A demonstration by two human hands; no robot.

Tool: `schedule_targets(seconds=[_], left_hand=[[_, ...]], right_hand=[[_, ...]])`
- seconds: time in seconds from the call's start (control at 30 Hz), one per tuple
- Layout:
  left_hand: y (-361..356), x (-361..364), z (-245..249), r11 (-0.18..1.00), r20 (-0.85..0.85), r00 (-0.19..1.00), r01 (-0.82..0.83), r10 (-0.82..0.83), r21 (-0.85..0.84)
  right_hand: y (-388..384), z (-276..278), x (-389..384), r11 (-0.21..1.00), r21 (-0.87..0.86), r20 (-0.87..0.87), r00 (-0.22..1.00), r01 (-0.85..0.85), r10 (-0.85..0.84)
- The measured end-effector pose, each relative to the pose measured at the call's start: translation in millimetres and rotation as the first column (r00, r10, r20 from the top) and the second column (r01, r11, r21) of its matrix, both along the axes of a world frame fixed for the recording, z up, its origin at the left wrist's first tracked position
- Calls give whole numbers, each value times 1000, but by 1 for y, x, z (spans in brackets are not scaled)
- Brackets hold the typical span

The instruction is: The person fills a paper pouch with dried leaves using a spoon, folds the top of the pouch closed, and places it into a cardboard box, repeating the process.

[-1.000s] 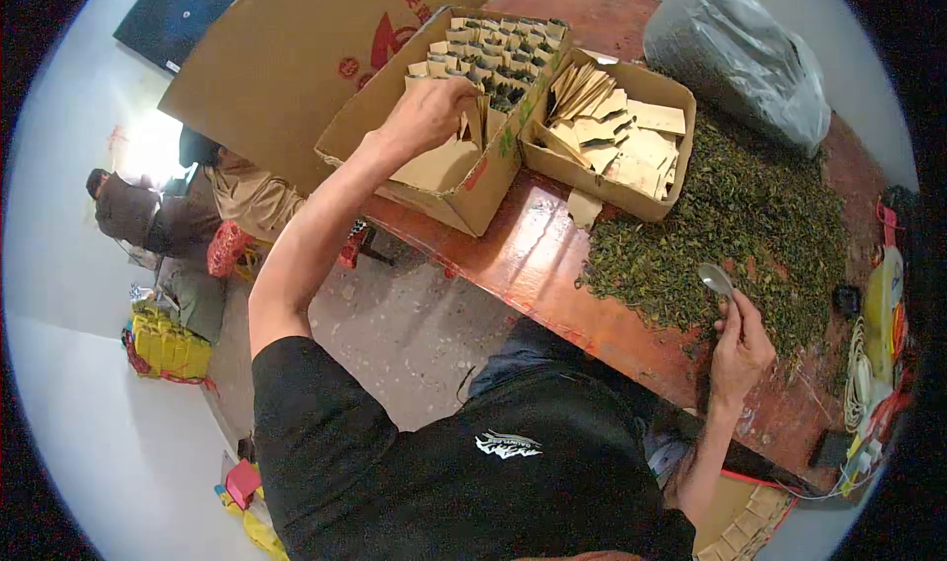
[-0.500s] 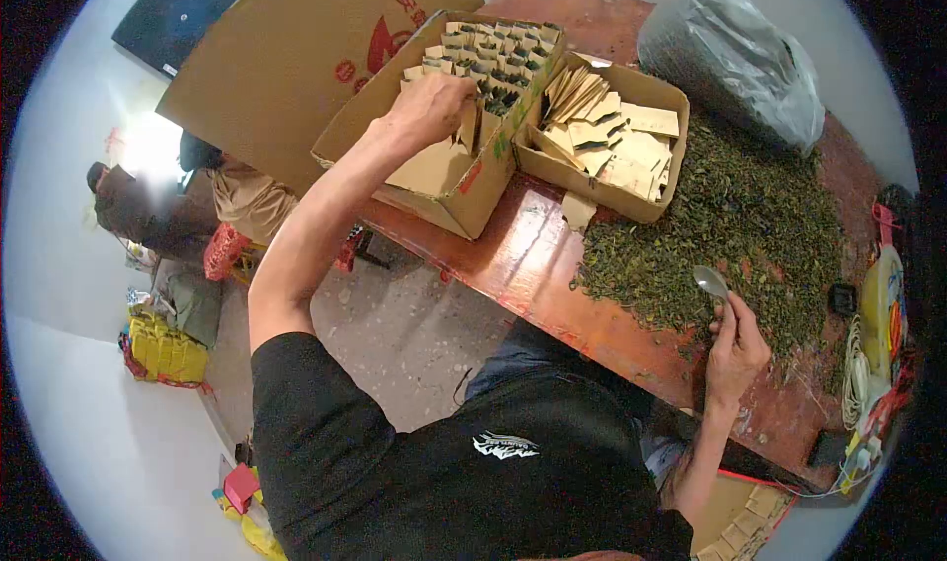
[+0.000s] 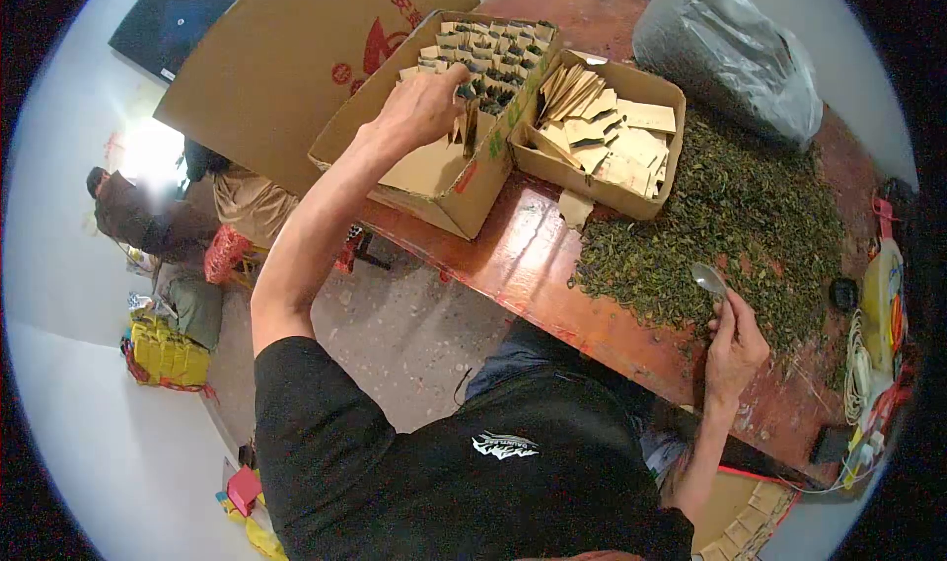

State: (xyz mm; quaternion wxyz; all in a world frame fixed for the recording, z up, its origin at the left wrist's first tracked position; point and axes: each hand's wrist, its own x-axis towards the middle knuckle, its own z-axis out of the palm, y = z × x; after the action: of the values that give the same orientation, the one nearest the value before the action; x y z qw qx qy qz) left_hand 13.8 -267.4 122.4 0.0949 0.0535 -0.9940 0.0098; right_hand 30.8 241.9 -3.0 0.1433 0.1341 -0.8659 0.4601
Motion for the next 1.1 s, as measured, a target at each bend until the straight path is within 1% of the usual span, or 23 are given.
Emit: schedule_targets(seconds=[0.1, 0.17, 0.2, 0.23, 0.27, 0.33, 0.37, 0.43, 0.47, 0.57, 0.6, 0.63, 0.7, 0.73, 0.77, 0.8, 0.87, 0.9, 1.0, 1.03, 1.1], left_hand=[[2, 1, 3, 1000, -5, 1000, -8, 8, 0], [1, 4, 7, 999, -9, 999, 42, -42, 3], [5, 4, 10, 1000, -8, 1000, 24, -24, 12], [9, 3, 13, 1000, -8, 1000, 7, -6, 20], [13, 6, 17, 998, -37, 999, 39, -37, 50], [24, 3, 28, 1000, -54, 998, 21, -20, 22], [24, -6, 27, 999, -108, 993, 45, -46, -12], [56, -9, 45, 996, -152, 984, 91, -92, -12], [64, -14, 51, 986, -125, 979, 166, -162, 29], [97, -47, 54, 962, -100, 959, 258, -266, -87], [108, -62, 52, 957, -48, 961, 265, -271, -116], [119, -77, 50, 951, 5, 962, 272, -274, -145], [141, -101, 35, 927, 51, 932, 362, -358, -102], [155, -111, 33, 941, 180, 931, 333, -317, -62], [168, -120, 32, 954, 309, 910, 299, -277, -28], [160, -147, -1, 914, 198, 907, 395, -372, -95], [172, -156, -12, 911, 188, 907, 400, -378, -98], [166, -174, -35, 901, 136, 899, 427, -415, -72], [173, -185, -60, 928, 53, 927, 372, -370, -19], [173, -188, -64, 921, 61, 919, 388, -389, 20], [176, -196, -69, 931, 141, 921, 365, -362, 5]], right_hand=[[-3, 6, 3, 1000, 1, 10, 1000, 7, -7], [-5, 8, 4, 1000, -10, 4, 1000, 12, -12], [-3, 5, 3, 1000, 15, -31, 1000, 6, -6], [-2, 4, 3, 1000, 13, -30, 1000, 4, -3], [-2, 5, 2, 1000, 11, -29, 1000, 2, -2], [-2, 3, 2, 1000, -23, -47, 999, -5, 4], [-2, 2, 1, 1000, -18, -51, 999, 3, -4], [-3, 2, 2, 1000, -8, -59, 998, 15, -16], [-5, 6, 3, 1000, -4, -27, 999, 24, -24], [-4, 5, 2, 1000, 3, -55, 998, 1, -1], [-5, 3, 2, 999, -33, -44, 999, 1, -3], [-5, 4, 2, 1000, -26, -38, 999, 1, -2], [-4, 6, 2, 1000, -14, -25, 1000, 2, -2], [-6, 12, 4, 1000, -12, 1, 1000, 3, -3], [-5, 11, 3, 1000, -13, -18, 1000, 2, -3], [-4, 6, 2, 1000, -14, -36, 999, 3, -4], [-2, 3, 1, 1000, -8, -68, 998, 0, 0], [-1, 3, 1, 1000, 1, -82, 997, -4, 4], [3, 2, 1, 1000, -4, -80, 997, -7, 7], [3, 3, 1, 1000, -17, -75, 997, -4, 3], [4, 2, 0, 999, -42, -71, 997, -6, 3]])
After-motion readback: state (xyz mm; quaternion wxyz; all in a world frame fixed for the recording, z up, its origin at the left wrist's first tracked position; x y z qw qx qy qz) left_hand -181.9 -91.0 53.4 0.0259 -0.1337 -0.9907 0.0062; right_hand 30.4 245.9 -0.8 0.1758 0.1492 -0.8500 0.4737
